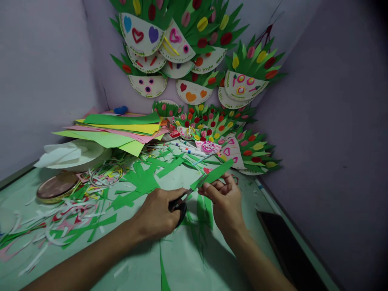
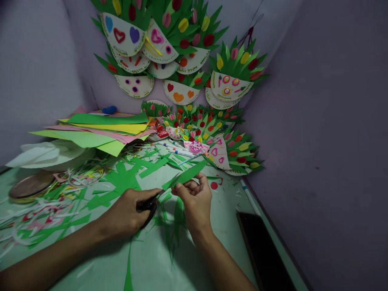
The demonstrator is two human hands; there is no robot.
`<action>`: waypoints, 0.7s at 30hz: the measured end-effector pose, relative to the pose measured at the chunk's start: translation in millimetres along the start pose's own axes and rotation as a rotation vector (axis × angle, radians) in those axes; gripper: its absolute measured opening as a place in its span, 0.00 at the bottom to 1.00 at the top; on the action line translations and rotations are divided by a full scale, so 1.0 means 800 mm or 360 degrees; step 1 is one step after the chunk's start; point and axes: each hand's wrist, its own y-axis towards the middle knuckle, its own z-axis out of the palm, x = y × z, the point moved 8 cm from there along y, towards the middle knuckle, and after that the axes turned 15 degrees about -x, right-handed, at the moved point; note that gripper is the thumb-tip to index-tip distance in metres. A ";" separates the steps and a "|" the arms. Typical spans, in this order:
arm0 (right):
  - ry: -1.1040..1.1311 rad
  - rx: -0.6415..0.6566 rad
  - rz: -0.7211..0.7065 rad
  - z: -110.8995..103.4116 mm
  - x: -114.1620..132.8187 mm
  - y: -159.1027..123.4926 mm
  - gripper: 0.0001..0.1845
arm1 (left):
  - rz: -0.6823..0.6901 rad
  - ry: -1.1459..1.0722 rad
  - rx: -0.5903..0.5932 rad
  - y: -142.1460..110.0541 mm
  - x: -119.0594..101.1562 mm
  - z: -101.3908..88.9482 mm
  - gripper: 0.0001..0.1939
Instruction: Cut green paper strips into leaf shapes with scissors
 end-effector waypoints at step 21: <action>-0.0007 0.0016 -0.0059 -0.003 0.006 0.008 0.20 | -0.0051 -0.0235 0.0028 -0.001 -0.009 0.002 0.10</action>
